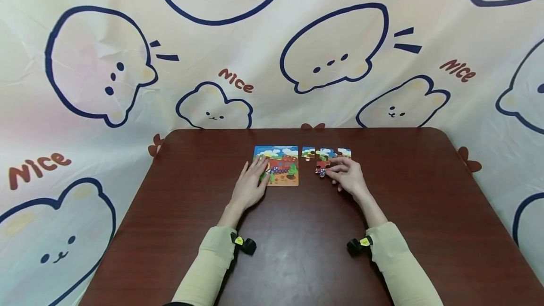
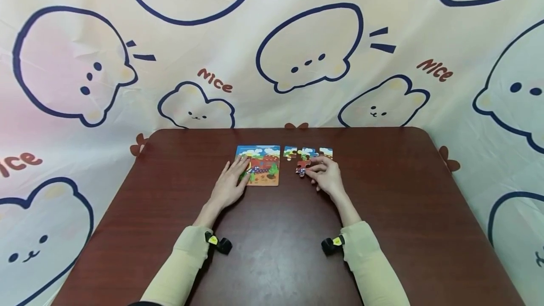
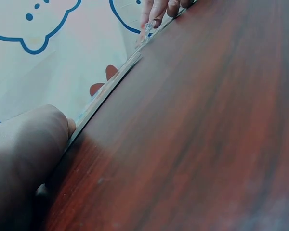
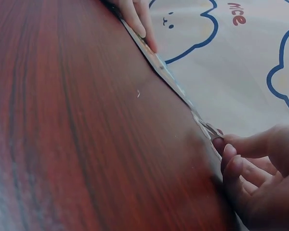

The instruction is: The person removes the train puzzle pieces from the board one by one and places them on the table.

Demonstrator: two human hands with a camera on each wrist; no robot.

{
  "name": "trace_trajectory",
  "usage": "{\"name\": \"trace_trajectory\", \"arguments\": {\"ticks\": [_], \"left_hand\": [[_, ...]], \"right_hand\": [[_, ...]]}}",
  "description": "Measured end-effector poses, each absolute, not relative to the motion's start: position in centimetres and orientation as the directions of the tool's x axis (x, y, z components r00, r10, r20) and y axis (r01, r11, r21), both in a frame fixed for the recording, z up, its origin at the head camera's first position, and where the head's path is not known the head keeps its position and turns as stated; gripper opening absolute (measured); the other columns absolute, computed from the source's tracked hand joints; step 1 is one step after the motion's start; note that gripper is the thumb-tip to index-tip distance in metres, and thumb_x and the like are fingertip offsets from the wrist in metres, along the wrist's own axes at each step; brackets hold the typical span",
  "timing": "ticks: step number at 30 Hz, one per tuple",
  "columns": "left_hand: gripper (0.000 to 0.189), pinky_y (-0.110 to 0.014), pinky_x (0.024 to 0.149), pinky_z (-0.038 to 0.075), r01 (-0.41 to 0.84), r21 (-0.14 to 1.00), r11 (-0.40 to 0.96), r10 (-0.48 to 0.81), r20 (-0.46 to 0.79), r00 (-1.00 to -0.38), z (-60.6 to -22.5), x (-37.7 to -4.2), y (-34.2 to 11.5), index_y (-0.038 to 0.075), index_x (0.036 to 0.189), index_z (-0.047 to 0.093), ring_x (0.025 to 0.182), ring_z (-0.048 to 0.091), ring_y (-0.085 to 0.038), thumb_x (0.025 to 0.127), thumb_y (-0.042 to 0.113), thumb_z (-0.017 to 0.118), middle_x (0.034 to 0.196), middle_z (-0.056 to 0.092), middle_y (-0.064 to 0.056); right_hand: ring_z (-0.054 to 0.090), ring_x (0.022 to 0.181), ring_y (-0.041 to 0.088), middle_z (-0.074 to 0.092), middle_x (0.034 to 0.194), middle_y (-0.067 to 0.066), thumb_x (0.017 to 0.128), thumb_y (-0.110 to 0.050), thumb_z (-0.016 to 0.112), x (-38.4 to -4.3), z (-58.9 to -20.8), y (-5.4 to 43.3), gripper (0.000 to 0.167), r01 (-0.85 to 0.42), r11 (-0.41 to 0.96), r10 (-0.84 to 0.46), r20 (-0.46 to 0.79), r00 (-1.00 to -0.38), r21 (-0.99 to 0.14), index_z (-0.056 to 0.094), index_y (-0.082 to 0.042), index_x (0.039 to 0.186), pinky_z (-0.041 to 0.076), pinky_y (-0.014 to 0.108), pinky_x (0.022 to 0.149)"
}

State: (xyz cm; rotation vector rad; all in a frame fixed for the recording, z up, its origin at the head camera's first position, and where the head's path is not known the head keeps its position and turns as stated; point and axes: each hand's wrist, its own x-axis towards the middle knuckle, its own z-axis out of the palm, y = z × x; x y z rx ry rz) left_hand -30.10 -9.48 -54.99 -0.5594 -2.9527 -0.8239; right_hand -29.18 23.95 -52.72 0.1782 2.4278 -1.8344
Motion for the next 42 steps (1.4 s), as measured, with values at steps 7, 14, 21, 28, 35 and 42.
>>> {"name": "trace_trajectory", "arguments": {"ticks": [7, 14, 21, 28, 35, 42], "left_hand": [[0.06, -0.055, 0.142, 0.012, 0.343, 0.503, 0.793, 0.327, 0.122, -0.937, -54.89, -30.0, -9.68, 0.009, 0.17, 0.041, 0.173, 0.024, -0.027, 0.117, 0.034, 0.051, 0.18, 0.035, -0.007], [0.06, -0.053, 0.143, 0.011, 0.344, 0.503, 0.793, 0.331, 0.119, -0.936, -54.92, -30.07, -9.53, 0.01, 0.171, 0.041, 0.173, 0.024, -0.026, 0.117, 0.036, 0.05, 0.181, 0.036, -0.005], [0.06, -0.053, 0.143, 0.01, 0.343, 0.507, 0.791, 0.339, 0.105, -0.935, -54.96, -30.03, -9.53, 0.01, 0.171, 0.04, 0.173, 0.023, -0.026, 0.117, 0.036, 0.049, 0.181, 0.034, -0.005], [0.06, -0.054, 0.143, 0.01, 0.342, 0.497, 0.797, 0.334, 0.108, -0.936, -55.08, -30.13, -9.65, 0.012, 0.172, 0.039, 0.173, 0.022, -0.024, 0.118, 0.037, 0.048, 0.181, 0.034, -0.004], [0.061, -0.054, 0.143, 0.01, 0.339, 0.505, 0.794, 0.333, 0.105, -0.937, -54.69, -30.08, -9.62, 0.011, 0.171, 0.04, 0.173, 0.022, -0.025, 0.117, 0.036, 0.05, 0.181, 0.034, -0.005], [0.061, -0.053, 0.143, 0.01, 0.334, 0.502, 0.797, 0.328, 0.104, -0.939, -54.75, -30.06, -9.63, 0.012, 0.172, 0.039, 0.173, 0.022, -0.024, 0.117, 0.037, 0.05, 0.181, 0.035, -0.004]], "right_hand": [[0.066, 0.06, 0.01, 0.081, 0.093, 0.003, 0.104, -0.003, 0.074, -29.24, -52.83, 23.85, 0.043, 0.14, 0.273, 0.028, -0.138, -0.99, -0.952, 0.063, 0.003, 0.145, 0.054, 0.029, 0.047], [0.066, 0.058, 0.009, 0.083, 0.099, 0.013, 0.104, -0.005, 0.074, -29.11, -52.8, 24.03, 0.043, 0.143, 0.295, 0.041, -0.137, -0.99, -0.945, 0.062, 0.004, 0.145, 0.057, 0.03, 0.048], [0.067, 0.059, 0.009, 0.083, 0.1, 0.013, 0.104, -0.005, 0.074, -28.96, -52.67, 24.25, 0.046, 0.157, 0.299, 0.034, -0.154, -0.988, -0.941, 0.061, 0.005, 0.148, 0.059, 0.031, 0.049], [0.066, 0.06, 0.011, 0.078, 0.112, 0.025, 0.104, -0.004, 0.074, -29.14, -52.64, 24.18, 0.049, 0.138, 0.354, 0.027, -0.137, -0.99, -0.925, 0.061, 0.003, 0.151, 0.057, 0.031, 0.048], [0.065, 0.057, 0.009, 0.075, 0.114, 0.028, 0.102, -0.003, 0.075, -28.87, -52.55, 23.91, 0.052, 0.1, 0.402, 0.028, -0.097, -0.995, -0.91, 0.061, 0.005, 0.152, 0.056, 0.031, 0.046], [0.062, 0.048, 0.009, 0.07, 0.117, 0.026, 0.099, -0.001, 0.078, -28.79, -52.59, 23.55, 0.056, 0.083, 0.457, 0.041, -0.072, -0.997, -0.885, 0.06, 0.004, 0.152, 0.057, 0.031, 0.046]]}}
